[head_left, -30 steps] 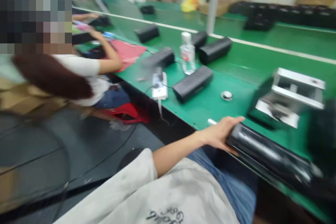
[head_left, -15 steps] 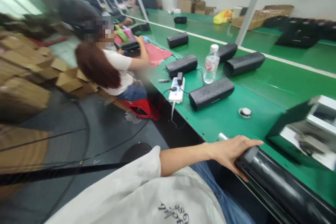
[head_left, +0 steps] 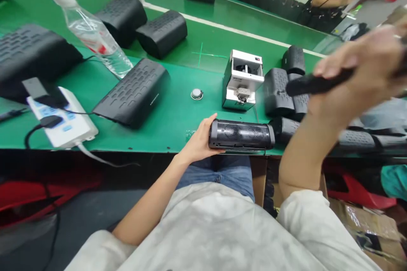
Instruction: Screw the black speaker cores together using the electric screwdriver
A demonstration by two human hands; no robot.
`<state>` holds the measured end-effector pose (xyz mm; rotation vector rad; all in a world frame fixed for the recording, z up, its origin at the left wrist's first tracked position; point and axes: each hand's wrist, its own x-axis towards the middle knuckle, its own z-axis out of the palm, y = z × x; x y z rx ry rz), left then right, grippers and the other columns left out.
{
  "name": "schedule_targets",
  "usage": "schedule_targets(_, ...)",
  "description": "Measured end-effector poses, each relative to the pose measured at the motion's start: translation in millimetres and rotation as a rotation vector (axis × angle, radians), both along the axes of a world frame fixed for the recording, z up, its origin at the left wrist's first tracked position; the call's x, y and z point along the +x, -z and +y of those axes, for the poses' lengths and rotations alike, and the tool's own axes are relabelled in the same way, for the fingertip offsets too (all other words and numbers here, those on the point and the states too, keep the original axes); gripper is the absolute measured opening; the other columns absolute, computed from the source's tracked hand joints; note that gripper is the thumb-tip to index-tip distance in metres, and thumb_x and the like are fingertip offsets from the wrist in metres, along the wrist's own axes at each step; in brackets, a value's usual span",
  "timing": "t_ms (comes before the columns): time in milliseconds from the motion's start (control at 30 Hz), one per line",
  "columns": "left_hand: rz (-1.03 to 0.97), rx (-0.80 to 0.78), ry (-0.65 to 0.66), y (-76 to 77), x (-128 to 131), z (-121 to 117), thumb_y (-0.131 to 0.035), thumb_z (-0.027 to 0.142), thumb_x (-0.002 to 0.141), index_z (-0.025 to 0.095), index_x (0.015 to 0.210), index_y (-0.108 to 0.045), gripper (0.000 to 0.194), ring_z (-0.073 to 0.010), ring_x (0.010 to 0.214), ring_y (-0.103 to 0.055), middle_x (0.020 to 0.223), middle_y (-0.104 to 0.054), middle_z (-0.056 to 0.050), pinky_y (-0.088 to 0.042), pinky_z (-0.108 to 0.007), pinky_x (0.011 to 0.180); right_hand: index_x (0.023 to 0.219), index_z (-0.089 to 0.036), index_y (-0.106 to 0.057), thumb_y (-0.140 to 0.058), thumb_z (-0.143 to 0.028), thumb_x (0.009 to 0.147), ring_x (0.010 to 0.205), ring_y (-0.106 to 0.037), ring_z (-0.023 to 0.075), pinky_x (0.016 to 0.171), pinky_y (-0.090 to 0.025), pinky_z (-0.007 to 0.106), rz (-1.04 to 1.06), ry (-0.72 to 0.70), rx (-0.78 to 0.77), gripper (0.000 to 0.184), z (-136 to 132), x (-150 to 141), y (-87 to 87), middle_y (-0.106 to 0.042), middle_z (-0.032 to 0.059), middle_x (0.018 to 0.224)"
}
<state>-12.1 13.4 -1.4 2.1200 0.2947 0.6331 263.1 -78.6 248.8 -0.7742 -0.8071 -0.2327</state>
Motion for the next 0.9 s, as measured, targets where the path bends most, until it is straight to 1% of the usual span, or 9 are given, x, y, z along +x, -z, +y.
schedule_targets(33, 0.008, -0.002, -0.008, -0.3, 0.0, -0.2, -0.109, 0.038, 0.082, 0.033, 0.191, -0.015, 0.144, -0.0460, 0.169, -0.054, 0.182, -0.048, -0.023, -0.051, -0.067, 0.139, 0.104, -0.033, -0.066, -0.080, -0.031, 0.088, 0.051, -0.051, 0.0096, 0.044, -0.044, 0.025, -0.052, 0.053, 0.059, 0.022, 23.6, 3.2, 5.1, -0.047, -0.0094, 0.070)
schedule_targets(100, 0.028, -0.006, -0.017, -0.3, 0.3, 0.0, -0.109, 0.037, 0.082, 0.033, 0.191, -0.015, 0.144, -0.0455, 0.169, -0.054, 0.181, -0.048, -0.023, -0.051, -0.066, 0.139, 0.105, -0.031, -0.065, -0.076, -0.027, 0.092, 0.045, -0.044, 0.0089, 0.041, -0.034, 0.027, -0.131, 0.074, 0.086, 0.018, 62.8, 7.4, 18.3, -0.046, -0.0100, 0.068)
schedule_targets(200, 0.033, -0.010, -0.019, -0.2, 0.6, 0.5, -0.109, 0.038, 0.083, 0.033, 0.191, -0.015, 0.143, -0.0450, 0.169, -0.055, 0.180, -0.049, -0.022, -0.050, -0.065, 0.140, 0.107, -0.031, -0.064, -0.089, -0.041, 0.095, 0.042, -0.039, 0.0101, 0.039, -0.029, 0.033, -0.159, 0.062, -0.021, 0.029, 92.3, 13.3, 36.3, -0.048, -0.0105, 0.069)
schedule_targets(367, 0.030, -0.005, -0.012, -0.8, 0.3, 0.7, -0.110, 0.038, 0.082, 0.034, 0.190, -0.015, 0.144, -0.0450, 0.167, -0.057, 0.178, -0.050, -0.022, -0.051, -0.064, 0.139, 0.110, -0.038, -0.056, -0.086, -0.093, 0.089, 0.044, -0.037, 0.0131, 0.042, -0.032, 0.040, -0.137, 0.086, -0.267, 0.066, 95.4, 27.3, 48.1, -0.054, -0.0106, 0.075)
schedule_targets(533, 0.047, -0.003, -0.018, -1.4, 0.3, 1.4, -0.110, 0.038, 0.082, 0.034, 0.190, -0.015, 0.144, -0.0447, 0.164, -0.060, 0.177, -0.051, -0.023, -0.053, -0.064, 0.137, 0.110, -0.041, -0.049, -0.080, -0.104, 0.084, 0.048, -0.030, 0.0136, 0.042, -0.034, 0.040, -0.111, 0.066, -0.381, 0.075, 93.8, 33.7, 52.8, -0.053, -0.0118, 0.074)
schedule_targets(633, 0.053, 0.001, -0.022, -1.4, 0.4, 1.9, -0.110, 0.037, 0.082, 0.033, 0.190, -0.014, 0.144, -0.0447, 0.165, -0.058, 0.178, -0.049, -0.023, -0.052, -0.064, 0.138, 0.106, -0.041, -0.055, -0.092, -0.096, 0.079, 0.048, -0.030, 0.0139, 0.041, -0.034, 0.039, -0.089, 0.024, -0.362, 0.072, 82.1, 26.1, 50.7, -0.047, -0.0119, 0.066)
schedule_targets(700, 0.060, 0.000, -0.017, -0.1, 0.3, 2.4, -0.109, 0.036, 0.082, 0.033, 0.190, -0.014, 0.143, -0.0446, 0.166, -0.058, 0.179, -0.049, -0.023, -0.052, -0.064, 0.138, 0.104, -0.039, -0.064, -0.100, -0.077, 0.083, 0.044, -0.031, 0.0119, 0.039, -0.031, 0.035, -0.082, 0.003, -0.260, 0.056, 62.2, 19.1, 42.0, -0.046, -0.0117, 0.062)
schedule_targets(800, 0.067, -0.010, -0.019, 4.6, 0.4, 3.9, -0.107, 0.043, 0.085, 0.033, 0.190, -0.015, 0.140, -0.0448, 0.167, -0.057, 0.180, -0.047, -0.023, -0.050, -0.063, 0.139, 0.102, -0.040, -0.079, -0.096, -0.043, 0.087, 0.040, -0.033, 0.0060, 0.039, -0.024, 0.025, -0.103, -0.007, -0.123, 0.022, 11.1, 7.4, 18.1, -0.042, -0.0117, 0.058)
schedule_targets(900, 0.071, -0.010, -0.035, 10.8, 2.2, 6.7, -0.103, 0.065, 0.086, 0.028, 0.189, -0.017, 0.140, -0.0478, 0.172, -0.051, 0.183, -0.044, -0.025, -0.046, -0.065, 0.142, 0.091, -0.043, -0.085, -0.096, -0.033, 0.073, 0.040, -0.030, 0.0027, 0.038, -0.024, 0.020, -0.063, 0.007, -0.135, 0.023, -53.3, -11.5, -8.0, -0.035, -0.0099, 0.059)
